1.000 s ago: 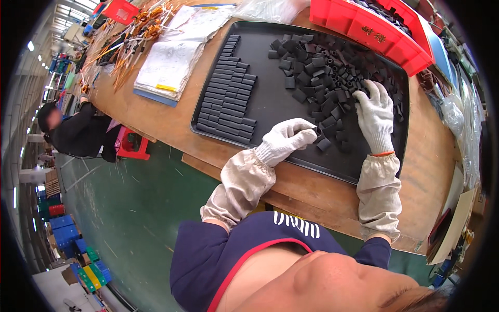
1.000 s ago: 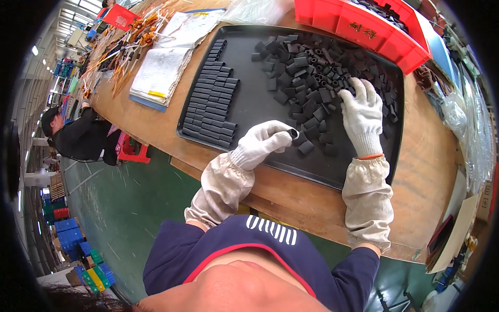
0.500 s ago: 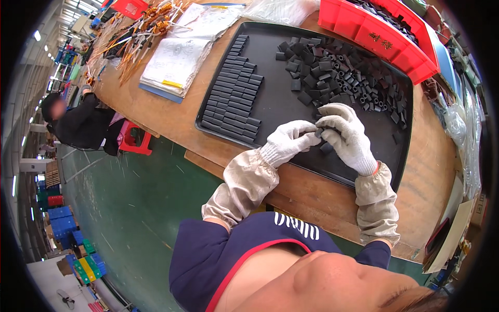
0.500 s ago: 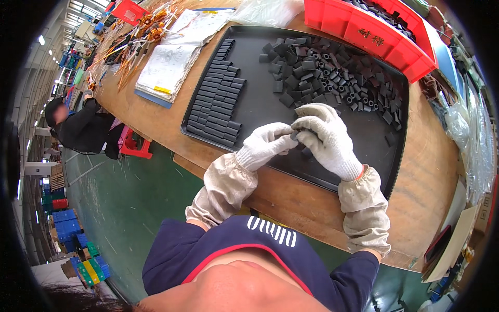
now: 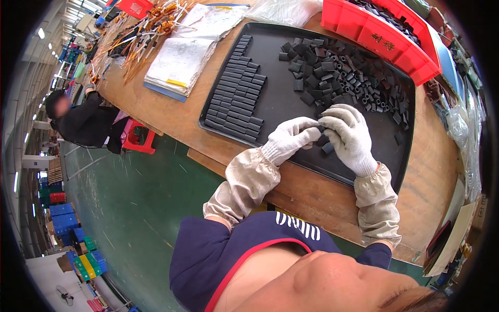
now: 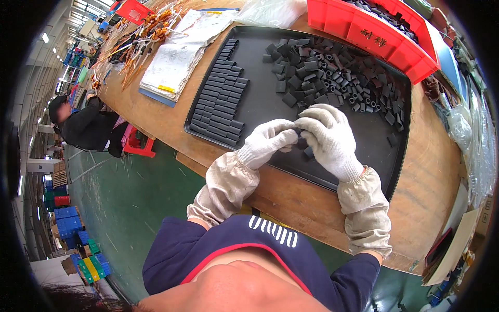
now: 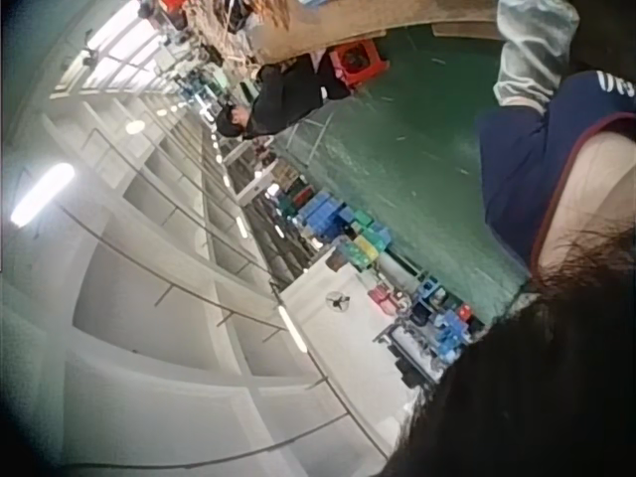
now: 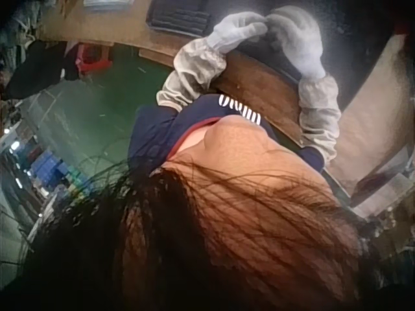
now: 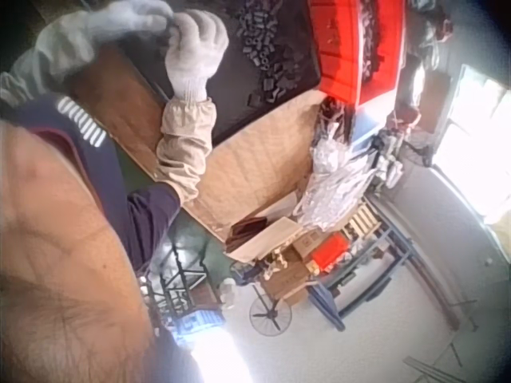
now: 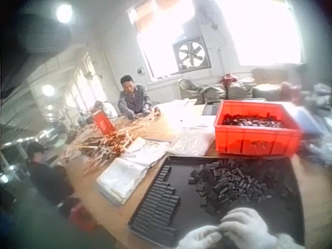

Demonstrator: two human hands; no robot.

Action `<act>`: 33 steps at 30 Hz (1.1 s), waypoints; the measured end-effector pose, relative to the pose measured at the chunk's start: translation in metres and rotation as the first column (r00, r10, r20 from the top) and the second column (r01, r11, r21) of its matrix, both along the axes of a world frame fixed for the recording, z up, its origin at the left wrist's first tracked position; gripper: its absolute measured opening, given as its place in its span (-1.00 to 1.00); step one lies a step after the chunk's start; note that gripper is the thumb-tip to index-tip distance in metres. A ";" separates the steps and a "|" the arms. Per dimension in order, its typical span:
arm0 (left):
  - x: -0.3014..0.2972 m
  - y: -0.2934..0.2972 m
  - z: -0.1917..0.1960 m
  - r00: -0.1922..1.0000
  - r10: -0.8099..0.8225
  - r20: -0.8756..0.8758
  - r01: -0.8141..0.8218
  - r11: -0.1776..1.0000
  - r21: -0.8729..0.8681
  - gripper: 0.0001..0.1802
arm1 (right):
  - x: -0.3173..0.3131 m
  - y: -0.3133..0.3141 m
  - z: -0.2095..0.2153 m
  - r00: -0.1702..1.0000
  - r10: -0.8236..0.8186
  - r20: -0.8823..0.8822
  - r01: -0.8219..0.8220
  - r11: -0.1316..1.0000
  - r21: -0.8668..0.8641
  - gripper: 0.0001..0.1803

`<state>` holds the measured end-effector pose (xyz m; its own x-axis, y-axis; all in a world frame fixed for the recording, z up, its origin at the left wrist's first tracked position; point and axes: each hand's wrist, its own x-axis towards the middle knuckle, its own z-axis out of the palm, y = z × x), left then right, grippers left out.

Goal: The person picks small black plastic components from a pile on a tray and inserts them into a larger black plastic base. The person works by hand, handling the parts one at a time and placing them into the base in a repetitive sequence.

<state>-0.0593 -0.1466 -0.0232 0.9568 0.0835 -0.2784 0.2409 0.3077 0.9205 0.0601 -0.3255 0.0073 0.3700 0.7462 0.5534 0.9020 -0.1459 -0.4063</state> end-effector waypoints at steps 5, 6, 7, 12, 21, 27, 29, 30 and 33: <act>-0.001 0.004 -0.006 1.000 -0.015 0.018 0.016 0.997 -0.073 -0.57 | 0.004 -0.002 -0.002 0.997 0.001 -0.080 0.003 0.999 0.039 -0.65; -0.001 0.004 -0.005 1.000 -0.011 0.010 0.012 0.998 -0.067 -0.56 | 0.004 -0.003 -0.002 0.996 0.005 -0.086 -0.003 1.000 0.029 -0.66; -0.001 0.002 -0.002 1.000 -0.007 0.002 0.007 0.998 -0.062 -0.56 | 0.004 -0.003 -0.002 0.996 0.009 -0.092 -0.008 1.000 0.018 -0.68; -0.001 0.001 0.002 0.999 -0.044 0.013 0.044 0.999 -0.016 -0.53 | 0.005 -0.003 -0.004 0.984 0.037 -0.174 -0.045 0.998 -0.038 -0.71; -0.013 0.048 0.010 0.848 -0.095 0.521 -0.419 0.482 0.770 -0.71 | -0.001 -0.005 0.003 0.972 0.005 -0.234 -0.024 0.997 -0.077 -0.42; -0.034 0.103 -0.007 0.959 0.028 0.280 -0.276 -0.097 0.956 -0.57 | 0.001 -0.005 -0.002 0.979 -0.032 -0.199 0.008 0.993 -0.121 -0.32; -0.039 0.096 -0.005 0.929 -0.020 0.371 -0.363 -0.258 0.895 -0.57 | 0.003 -0.006 -0.003 0.981 -0.039 -0.191 0.008 0.987 -0.159 -0.35; -0.044 0.094 0.000 0.911 -0.040 0.411 -0.399 -0.347 0.849 -0.57 | 0.005 -0.004 -0.004 0.982 -0.026 -0.186 -0.007 0.985 -0.171 -0.36; -0.048 0.100 -0.008 0.895 -0.115 0.431 -0.445 -0.304 0.842 -0.50 | 0.004 -0.007 -0.008 0.984 -0.034 -0.175 0.014 0.993 -0.114 -0.41</act>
